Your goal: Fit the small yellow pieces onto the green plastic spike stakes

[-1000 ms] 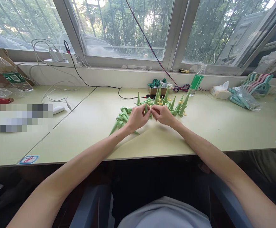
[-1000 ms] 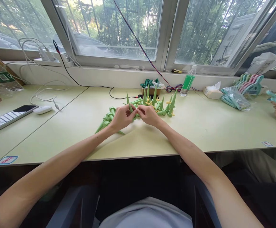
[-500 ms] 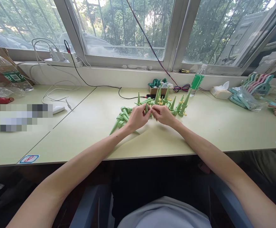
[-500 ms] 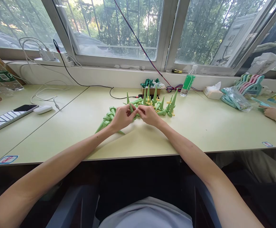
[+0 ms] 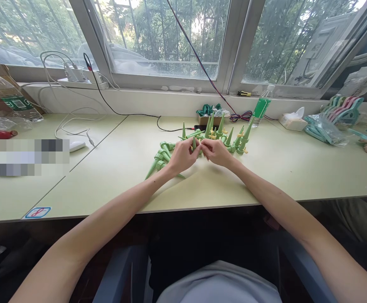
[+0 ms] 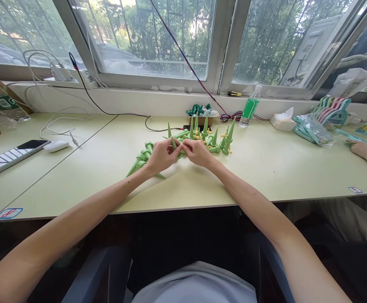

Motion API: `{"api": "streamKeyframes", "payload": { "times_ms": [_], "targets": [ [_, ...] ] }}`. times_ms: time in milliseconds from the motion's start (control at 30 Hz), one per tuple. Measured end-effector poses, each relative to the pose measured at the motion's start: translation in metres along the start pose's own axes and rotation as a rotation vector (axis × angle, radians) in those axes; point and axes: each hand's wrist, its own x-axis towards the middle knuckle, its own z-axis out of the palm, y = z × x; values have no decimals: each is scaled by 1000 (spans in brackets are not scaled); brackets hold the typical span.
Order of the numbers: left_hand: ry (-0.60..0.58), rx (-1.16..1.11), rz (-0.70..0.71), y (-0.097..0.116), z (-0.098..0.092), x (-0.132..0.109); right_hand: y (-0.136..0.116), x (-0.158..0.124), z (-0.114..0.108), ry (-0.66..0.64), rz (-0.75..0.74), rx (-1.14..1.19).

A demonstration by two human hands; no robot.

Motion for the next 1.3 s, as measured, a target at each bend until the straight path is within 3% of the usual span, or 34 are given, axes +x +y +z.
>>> {"api": "streamKeyframes", "payload": {
  "times_ms": [1300],
  "targets": [
    [-60, 74, 31, -1, -1, 1, 4, 1, 1, -61, -1, -29]
  ]
}}
